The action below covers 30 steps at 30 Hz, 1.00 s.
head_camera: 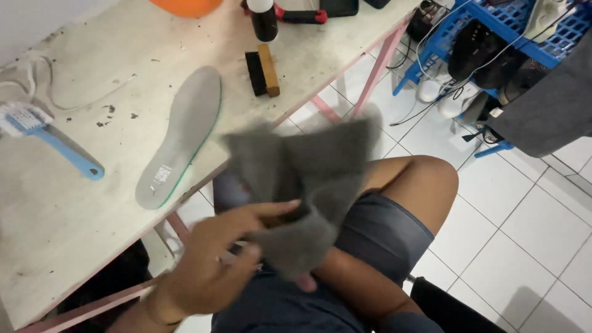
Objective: The person is cleaning a shoe insole by wiping it repeatedly with a cloth and using a brush on a workbench.
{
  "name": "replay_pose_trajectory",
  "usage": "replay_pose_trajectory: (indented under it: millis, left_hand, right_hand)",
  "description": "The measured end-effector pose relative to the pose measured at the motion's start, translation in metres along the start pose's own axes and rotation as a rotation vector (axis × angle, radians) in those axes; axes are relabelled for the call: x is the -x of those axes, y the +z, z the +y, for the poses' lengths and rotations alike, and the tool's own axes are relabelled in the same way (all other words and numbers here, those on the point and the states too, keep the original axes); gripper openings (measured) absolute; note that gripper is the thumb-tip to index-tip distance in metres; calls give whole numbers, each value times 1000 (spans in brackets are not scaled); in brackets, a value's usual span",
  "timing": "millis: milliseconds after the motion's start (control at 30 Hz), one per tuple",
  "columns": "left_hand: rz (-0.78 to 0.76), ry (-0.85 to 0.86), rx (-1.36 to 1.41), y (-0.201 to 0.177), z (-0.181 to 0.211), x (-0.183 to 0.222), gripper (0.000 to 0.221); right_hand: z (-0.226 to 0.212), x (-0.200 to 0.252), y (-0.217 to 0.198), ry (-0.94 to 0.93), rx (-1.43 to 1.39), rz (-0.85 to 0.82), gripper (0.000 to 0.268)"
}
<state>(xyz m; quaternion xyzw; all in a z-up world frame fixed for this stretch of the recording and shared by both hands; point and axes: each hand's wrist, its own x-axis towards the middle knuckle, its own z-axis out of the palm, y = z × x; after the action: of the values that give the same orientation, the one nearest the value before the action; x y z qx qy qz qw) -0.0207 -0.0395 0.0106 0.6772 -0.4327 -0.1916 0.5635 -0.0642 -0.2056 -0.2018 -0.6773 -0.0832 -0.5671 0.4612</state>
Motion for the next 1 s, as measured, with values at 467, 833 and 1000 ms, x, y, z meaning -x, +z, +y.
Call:
replay_pose_trajectory:
  millis: [467,833,1000]
  left_hand:
    - [418,102,-1224,-39,-102,27,31]
    - [313,-7,-1089,-98,-127,39,72]
    - [365,-80,-940,-105,-131,27,79]
  right_hand:
    - [47,-28,-43,742,390,-548,67]
    - [22,-29,1,289,161,-202,23]
    - [10,-40,48,262,-390,-142,14]
